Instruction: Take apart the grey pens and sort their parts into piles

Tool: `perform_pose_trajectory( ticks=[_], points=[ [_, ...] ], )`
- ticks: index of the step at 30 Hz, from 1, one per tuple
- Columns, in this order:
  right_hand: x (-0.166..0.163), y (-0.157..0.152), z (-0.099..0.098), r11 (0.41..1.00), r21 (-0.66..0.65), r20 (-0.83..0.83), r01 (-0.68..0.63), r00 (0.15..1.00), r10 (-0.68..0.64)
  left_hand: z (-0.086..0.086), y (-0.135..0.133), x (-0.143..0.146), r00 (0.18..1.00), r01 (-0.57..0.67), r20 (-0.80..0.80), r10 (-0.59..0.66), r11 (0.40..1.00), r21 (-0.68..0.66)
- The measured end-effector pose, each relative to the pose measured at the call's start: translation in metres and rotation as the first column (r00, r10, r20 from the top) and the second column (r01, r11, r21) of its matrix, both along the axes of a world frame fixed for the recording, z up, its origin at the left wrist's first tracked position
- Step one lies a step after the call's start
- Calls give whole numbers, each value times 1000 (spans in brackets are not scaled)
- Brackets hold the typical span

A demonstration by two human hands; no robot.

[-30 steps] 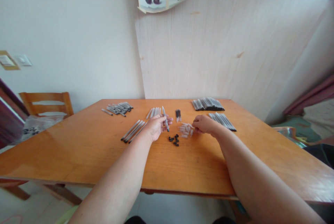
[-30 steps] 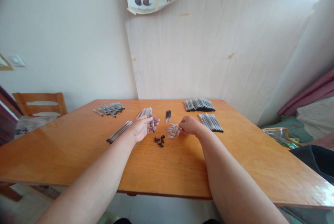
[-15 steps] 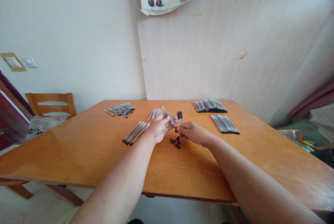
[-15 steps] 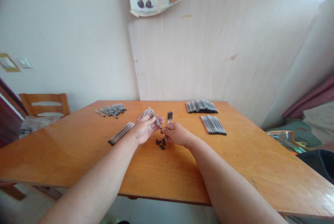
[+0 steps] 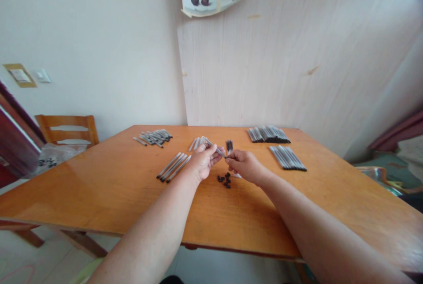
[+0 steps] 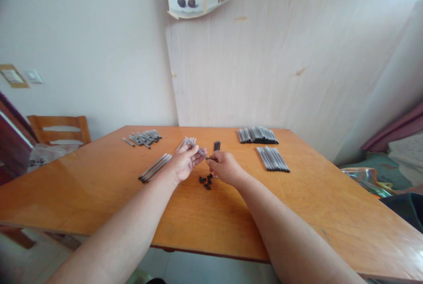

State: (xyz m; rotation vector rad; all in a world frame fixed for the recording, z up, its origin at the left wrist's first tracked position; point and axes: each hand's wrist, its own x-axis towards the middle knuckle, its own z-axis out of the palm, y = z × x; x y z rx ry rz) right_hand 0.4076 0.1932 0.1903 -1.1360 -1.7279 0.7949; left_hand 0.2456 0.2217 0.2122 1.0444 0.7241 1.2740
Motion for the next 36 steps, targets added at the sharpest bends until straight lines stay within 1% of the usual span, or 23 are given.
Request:
perform_pose_trajectory(
  ticks=[2,3,5,8,9,10,13,14,16,19,21,24,26,31,33,36],
  points=[
    [1,2,-2,994,93,35,59,997,-62,0,1,0,1000,-8,2,8,1000,-8],
    [1,2,-2,991,112,43,75,996,-80,0,1,0,1000,-6,5,6,1000,-8],
    [1,1,-2,996,76,46,57,997,-61,0,0,0,1000,-5,10,5,1000,-3],
    [0,0,-1,998,-47,27,-32,999,33,1,-2,0,1000,-19,10,19,1000,3],
    [0,0,-1,997,-65,26,-46,998,48,1,-2,1,1000,-25,9,25,1000,3],
    [0,0,-1,997,-59,35,-42,998,44,1,-3,1,1000,-28,7,28,1000,1],
    [0,1,-1,997,56,90,44,995,-49,1,-3,2,1000,-25,1,25,1000,-5],
    [0,0,-1,995,74,93,66,993,-72,0,-3,2,1000,-23,1,23,1000,-6],
    [-1,-1,1,998,26,66,55,996,-56,-1,-2,2,1000,-25,3,25,1000,-4],
    [-2,-4,3,994,-105,-25,-30,999,28,-2,0,1,1000,-24,4,24,1000,1],
    [-2,-4,4,990,-133,-73,-54,996,44,-2,0,0,1000,11,4,-11,1000,0],
    [0,-1,2,988,-141,-117,-63,992,47,-1,-2,0,995,98,-11,-98,995,-8],
    [1,0,1,990,-128,-127,-65,991,49,-1,-4,1,992,125,-29,-126,992,-8],
    [0,-1,1,999,-42,-87,2,996,-6,0,-6,2,995,86,-52,-86,996,7],
    [0,-2,2,998,-61,-61,6,998,-10,0,-5,2,997,65,-49,-65,998,11],
    [0,-2,1,995,-98,-43,-28,999,24,0,-5,2,998,27,-58,-27,1000,5]
  ],
)
